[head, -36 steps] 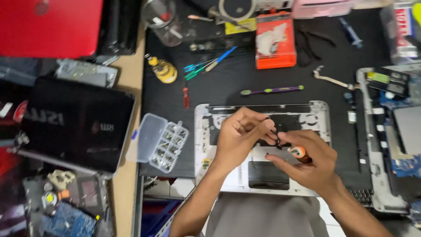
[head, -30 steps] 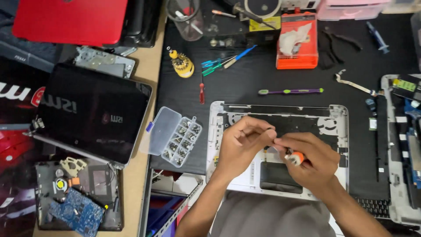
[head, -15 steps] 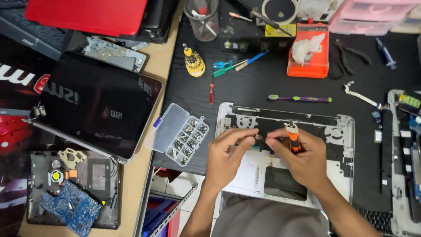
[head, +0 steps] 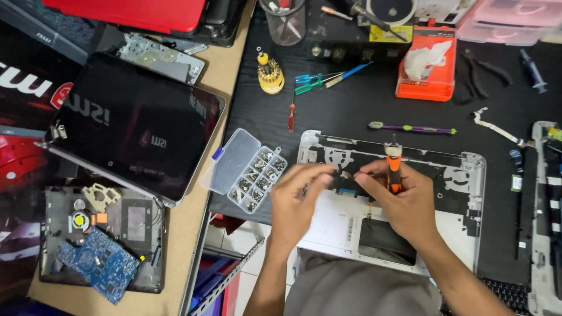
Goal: Technician disassembling a laptop, removing screws with a screwdriver and organizing them in a parts box.
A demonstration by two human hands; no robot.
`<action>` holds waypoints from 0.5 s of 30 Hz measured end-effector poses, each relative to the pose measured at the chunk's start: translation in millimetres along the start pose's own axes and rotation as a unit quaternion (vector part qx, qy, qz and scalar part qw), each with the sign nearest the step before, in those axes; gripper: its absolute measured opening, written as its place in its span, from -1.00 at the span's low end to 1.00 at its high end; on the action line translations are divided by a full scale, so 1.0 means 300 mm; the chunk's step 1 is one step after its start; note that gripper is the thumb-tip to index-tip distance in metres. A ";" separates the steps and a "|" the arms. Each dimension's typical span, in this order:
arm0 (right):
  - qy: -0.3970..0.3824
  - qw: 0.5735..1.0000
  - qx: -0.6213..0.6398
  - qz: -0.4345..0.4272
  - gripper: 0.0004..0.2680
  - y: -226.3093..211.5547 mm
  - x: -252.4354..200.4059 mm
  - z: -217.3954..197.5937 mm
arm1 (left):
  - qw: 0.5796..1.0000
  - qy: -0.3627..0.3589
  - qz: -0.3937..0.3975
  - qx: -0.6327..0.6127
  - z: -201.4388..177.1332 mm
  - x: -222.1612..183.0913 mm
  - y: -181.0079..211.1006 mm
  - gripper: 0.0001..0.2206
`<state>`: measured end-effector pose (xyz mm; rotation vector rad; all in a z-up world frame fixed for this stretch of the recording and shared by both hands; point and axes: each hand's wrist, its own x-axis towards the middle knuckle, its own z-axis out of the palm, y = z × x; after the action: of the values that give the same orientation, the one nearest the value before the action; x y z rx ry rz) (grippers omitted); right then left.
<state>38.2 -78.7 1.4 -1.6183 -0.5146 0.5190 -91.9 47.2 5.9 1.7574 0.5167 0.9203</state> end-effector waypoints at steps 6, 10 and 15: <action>-0.014 0.994 -0.092 -0.051 -0.87 0.106 0.071 0.037 | 0.957 0.154 0.038 0.242 -0.058 -0.040 -0.093 -0.86; -0.040 0.989 -0.124 -0.064 -0.88 0.089 0.152 0.107 | 0.921 0.092 0.016 0.378 -0.038 -0.060 -0.107 -0.92; -0.084 0.977 -0.164 -0.108 -0.89 0.094 0.237 0.167 | 0.896 -0.004 -0.005 0.445 -0.029 -0.020 -0.116 -0.76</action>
<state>65.4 0.9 -34.2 -1.8106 -0.9314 0.4254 -99.5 60.9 -26.9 2.5625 1.0539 0.6999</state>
